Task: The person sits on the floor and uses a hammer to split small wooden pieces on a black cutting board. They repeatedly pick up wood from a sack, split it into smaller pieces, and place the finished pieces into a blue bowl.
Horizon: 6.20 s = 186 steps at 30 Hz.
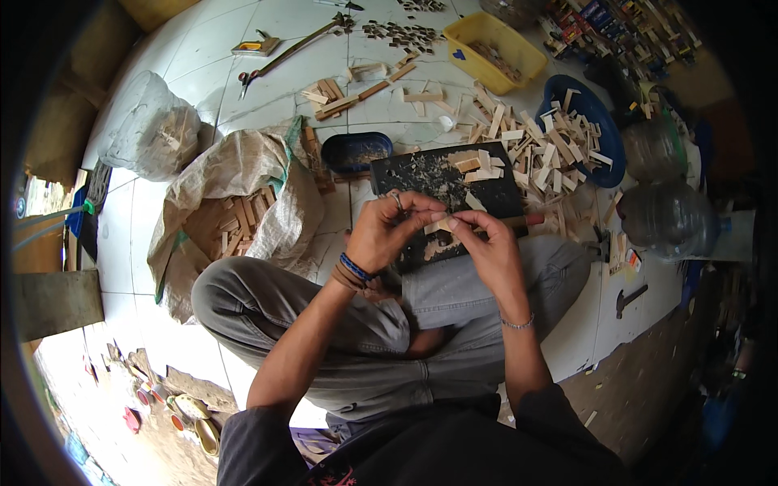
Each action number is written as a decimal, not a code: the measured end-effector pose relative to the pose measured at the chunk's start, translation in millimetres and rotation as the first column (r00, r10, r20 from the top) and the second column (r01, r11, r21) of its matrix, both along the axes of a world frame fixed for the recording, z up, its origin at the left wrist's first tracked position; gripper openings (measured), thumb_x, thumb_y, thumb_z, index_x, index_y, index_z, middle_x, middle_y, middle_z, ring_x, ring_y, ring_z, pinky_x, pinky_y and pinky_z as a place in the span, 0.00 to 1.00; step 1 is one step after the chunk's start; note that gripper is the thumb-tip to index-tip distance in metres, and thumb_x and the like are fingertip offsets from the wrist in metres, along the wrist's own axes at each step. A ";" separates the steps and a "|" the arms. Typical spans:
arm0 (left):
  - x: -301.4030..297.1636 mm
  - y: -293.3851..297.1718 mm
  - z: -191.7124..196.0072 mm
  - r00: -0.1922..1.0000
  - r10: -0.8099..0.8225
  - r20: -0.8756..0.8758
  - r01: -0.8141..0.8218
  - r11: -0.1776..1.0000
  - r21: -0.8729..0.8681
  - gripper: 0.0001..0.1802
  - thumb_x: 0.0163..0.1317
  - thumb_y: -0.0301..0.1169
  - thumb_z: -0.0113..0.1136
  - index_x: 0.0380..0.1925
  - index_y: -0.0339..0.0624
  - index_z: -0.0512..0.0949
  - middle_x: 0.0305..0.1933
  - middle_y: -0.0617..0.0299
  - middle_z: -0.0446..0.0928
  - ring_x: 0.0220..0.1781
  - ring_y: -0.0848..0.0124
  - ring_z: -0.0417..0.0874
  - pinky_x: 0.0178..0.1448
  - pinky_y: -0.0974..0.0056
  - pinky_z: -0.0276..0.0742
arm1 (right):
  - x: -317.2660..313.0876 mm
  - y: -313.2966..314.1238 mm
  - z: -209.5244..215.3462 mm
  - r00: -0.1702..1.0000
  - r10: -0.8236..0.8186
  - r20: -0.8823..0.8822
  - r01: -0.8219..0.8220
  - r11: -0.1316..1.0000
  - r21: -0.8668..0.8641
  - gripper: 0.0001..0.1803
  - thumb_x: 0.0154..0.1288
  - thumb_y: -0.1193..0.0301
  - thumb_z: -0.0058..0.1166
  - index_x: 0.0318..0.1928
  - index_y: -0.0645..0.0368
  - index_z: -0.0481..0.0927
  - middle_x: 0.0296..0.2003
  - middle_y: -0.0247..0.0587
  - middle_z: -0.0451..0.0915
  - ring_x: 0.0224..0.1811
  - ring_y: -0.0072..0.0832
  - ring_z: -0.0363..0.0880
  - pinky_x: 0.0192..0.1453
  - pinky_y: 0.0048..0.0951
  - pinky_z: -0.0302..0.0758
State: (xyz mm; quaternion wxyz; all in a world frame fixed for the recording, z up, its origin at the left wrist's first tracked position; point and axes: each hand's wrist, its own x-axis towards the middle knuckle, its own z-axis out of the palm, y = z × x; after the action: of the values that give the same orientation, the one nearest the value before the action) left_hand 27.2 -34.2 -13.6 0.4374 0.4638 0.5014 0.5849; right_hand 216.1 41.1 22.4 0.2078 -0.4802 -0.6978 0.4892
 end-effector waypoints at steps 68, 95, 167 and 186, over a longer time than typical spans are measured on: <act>-1.3 -1.4 -5.2 0.715 0.268 -0.646 0.020 0.915 0.402 0.13 0.61 0.28 0.68 0.46 0.53 0.87 0.48 0.70 0.89 0.37 0.67 0.81 0.45 0.61 0.71 | 49.2 42.5 -17.0 0.965 0.046 0.258 -0.164 0.873 0.459 0.12 0.78 0.70 0.56 0.56 0.58 0.85 0.44 0.42 0.85 0.44 0.34 0.85 0.50 0.33 0.78; 10.6 -2.8 -17.3 0.805 0.313 -0.504 -0.145 0.928 0.343 0.18 0.70 0.34 0.67 0.55 0.45 0.75 0.42 0.63 0.90 0.44 0.59 0.91 0.48 0.60 0.81 | 119.2 26.1 50.3 0.937 0.164 0.310 -0.243 0.940 0.237 0.18 0.80 0.66 0.54 0.63 0.62 0.75 0.39 0.45 0.83 0.35 0.29 0.81 0.42 0.29 0.76; 7.9 -0.2 -21.3 0.968 0.113 -0.222 -0.108 0.994 0.033 0.22 0.59 0.44 0.78 0.47 0.40 0.88 0.47 0.50 0.88 0.49 0.56 0.88 0.53 0.56 0.82 | 10.6 13.6 -2.6 0.994 0.041 0.097 -0.032 0.995 -0.094 0.22 0.77 0.56 0.61 0.37 0.65 0.85 0.22 0.25 0.73 0.26 0.13 0.65 0.29 0.24 0.64; 1.3 5.5 -19.0 0.984 0.017 -0.175 0.002 0.994 0.111 0.16 0.58 0.30 0.78 0.46 0.39 0.88 0.43 0.59 0.90 0.46 0.71 0.90 0.52 0.65 0.84 | 11.2 15.6 3.4 0.984 0.070 0.163 -0.055 0.994 -0.093 0.21 0.76 0.56 0.62 0.38 0.67 0.85 0.22 0.27 0.72 0.27 0.14 0.65 0.29 0.25 0.64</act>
State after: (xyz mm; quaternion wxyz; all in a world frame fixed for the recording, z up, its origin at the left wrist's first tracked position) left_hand 28.5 -28.7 -32.6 0.3630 0.5352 0.5066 0.5703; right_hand 227.3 56.7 25.8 0.1121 -0.5057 -0.7053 0.4840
